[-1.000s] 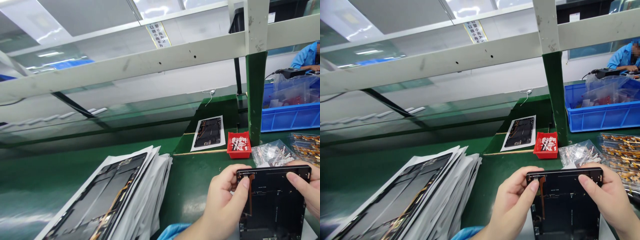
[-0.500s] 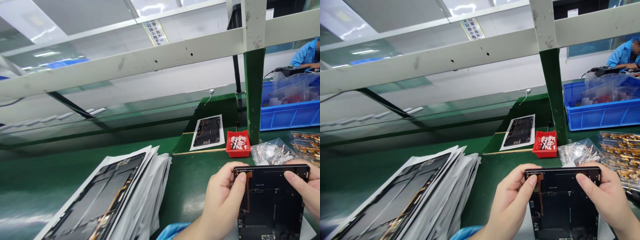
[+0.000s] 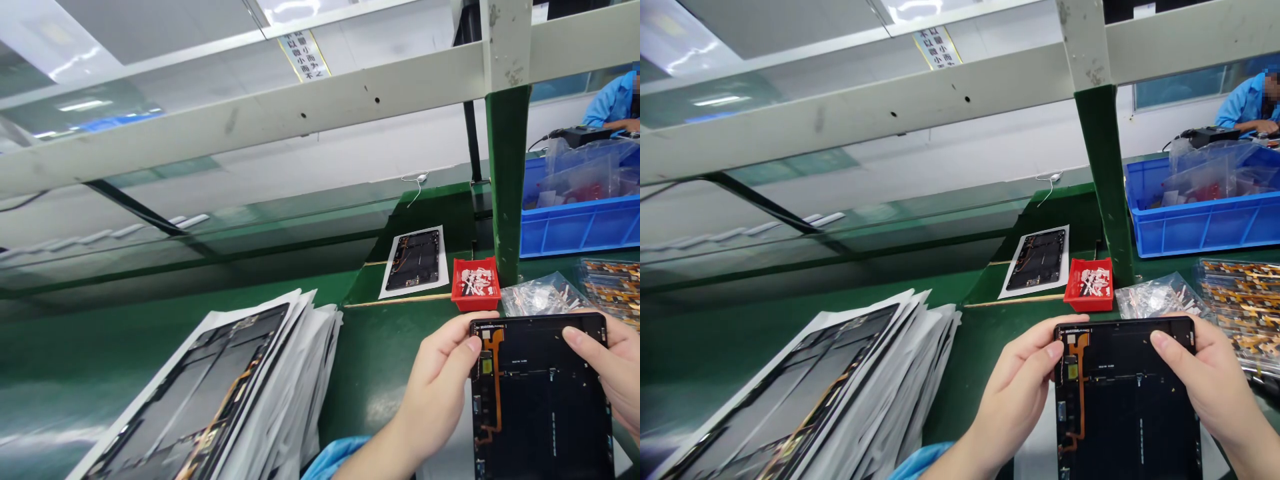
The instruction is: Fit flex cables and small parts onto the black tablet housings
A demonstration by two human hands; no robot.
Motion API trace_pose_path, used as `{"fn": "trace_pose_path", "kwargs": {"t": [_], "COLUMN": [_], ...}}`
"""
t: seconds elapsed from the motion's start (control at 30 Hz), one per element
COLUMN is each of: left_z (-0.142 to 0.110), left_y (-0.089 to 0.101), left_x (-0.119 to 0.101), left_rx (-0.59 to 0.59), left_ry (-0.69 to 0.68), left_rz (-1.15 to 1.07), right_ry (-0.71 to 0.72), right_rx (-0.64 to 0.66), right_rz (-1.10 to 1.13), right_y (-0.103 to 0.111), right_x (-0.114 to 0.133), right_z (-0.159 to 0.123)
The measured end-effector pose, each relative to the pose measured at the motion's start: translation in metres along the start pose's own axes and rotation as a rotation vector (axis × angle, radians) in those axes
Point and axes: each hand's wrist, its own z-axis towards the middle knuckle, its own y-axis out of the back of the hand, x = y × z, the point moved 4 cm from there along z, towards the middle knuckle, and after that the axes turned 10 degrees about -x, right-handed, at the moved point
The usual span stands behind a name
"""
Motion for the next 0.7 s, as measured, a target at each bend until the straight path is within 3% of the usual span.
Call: {"fn": "trace_pose_path", "kwargs": {"t": [0.4, 0.7], "left_z": [0.003, 0.010], "left_y": [-0.006, -0.001], "left_x": [-0.005, 0.011], "left_rx": [-0.037, 0.023], "left_ry": [-0.008, 0.193], "left_rz": [0.136, 0.011], "right_ry": [-0.043, -0.227], "right_rx": [-0.018, 0.028], "right_rz": [-0.010, 0.077], "right_y": [-0.007, -0.011], "right_x": [-0.001, -0.004], "right_z": [-0.004, 0.001]}}
